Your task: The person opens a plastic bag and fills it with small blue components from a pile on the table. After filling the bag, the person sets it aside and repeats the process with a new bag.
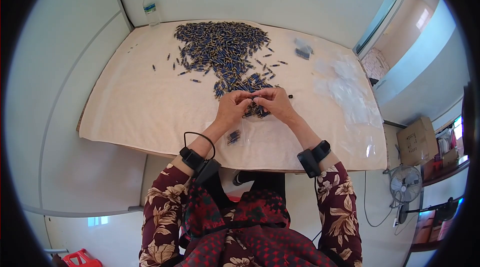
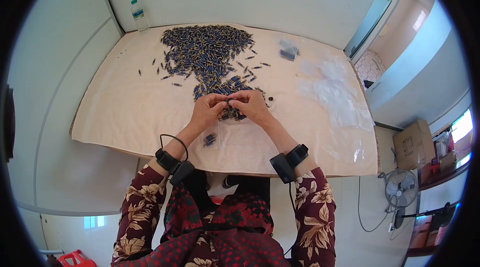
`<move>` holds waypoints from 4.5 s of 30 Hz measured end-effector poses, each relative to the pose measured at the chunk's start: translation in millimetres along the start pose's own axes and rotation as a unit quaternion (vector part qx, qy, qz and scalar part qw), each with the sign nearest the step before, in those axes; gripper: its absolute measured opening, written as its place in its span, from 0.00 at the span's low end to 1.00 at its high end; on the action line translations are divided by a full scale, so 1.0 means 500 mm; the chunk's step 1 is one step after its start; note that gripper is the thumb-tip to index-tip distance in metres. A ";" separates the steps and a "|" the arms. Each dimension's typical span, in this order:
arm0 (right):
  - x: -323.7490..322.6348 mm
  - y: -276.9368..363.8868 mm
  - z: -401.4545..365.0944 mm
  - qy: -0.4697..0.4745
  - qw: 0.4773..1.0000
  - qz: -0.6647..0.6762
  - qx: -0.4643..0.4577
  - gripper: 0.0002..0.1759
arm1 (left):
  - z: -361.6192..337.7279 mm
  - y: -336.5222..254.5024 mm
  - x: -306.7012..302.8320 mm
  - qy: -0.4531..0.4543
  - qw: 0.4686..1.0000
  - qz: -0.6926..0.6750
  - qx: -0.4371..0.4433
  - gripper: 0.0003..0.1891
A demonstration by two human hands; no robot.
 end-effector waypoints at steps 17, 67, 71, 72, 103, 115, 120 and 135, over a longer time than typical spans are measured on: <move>-0.042 0.046 -0.009 -0.167 0.985 0.012 -0.028 0.09 | 0.012 -0.006 -0.033 -0.068 0.997 -0.032 -0.013 0.04; 0.105 0.063 -0.294 -0.089 0.955 0.282 0.009 0.14 | -0.266 -0.091 -0.055 -0.082 0.988 -0.123 -0.042 0.04; 0.104 0.049 -0.297 -0.135 0.934 0.329 0.021 0.15 | -0.276 -0.090 -0.052 -0.095 0.990 -0.100 -0.038 0.04; 0.103 0.042 -0.295 -0.148 0.932 0.330 0.023 0.15 | -0.278 -0.087 -0.050 -0.095 0.990 -0.101 -0.039 0.04; 0.007 -0.034 -0.195 -0.117 0.988 0.023 0.101 0.08 | -0.207 -0.049 -0.070 0.031 0.856 0.481 0.188 0.43; 0.045 -0.034 -0.173 -0.091 0.987 0.059 0.117 0.09 | -0.217 -0.036 -0.064 0.040 0.834 0.503 0.223 0.36; 0.050 -0.039 -0.167 -0.101 0.987 0.045 0.119 0.08 | -0.217 -0.038 -0.066 0.036 0.840 0.497 0.217 0.35; 0.084 -0.043 -0.156 -0.137 0.989 0.019 0.047 0.06 | -0.216 -0.040 -0.066 0.051 0.846 0.473 0.241 0.37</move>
Point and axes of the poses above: each hand's wrist, its own z-axis towards the middle knuckle, its own x-axis out of the palm, y = z × x, the point moved 8 cm from there along z, towards the middle knuckle, and after that the axes turned 9 degrees about -y, right-handed, at the moved point
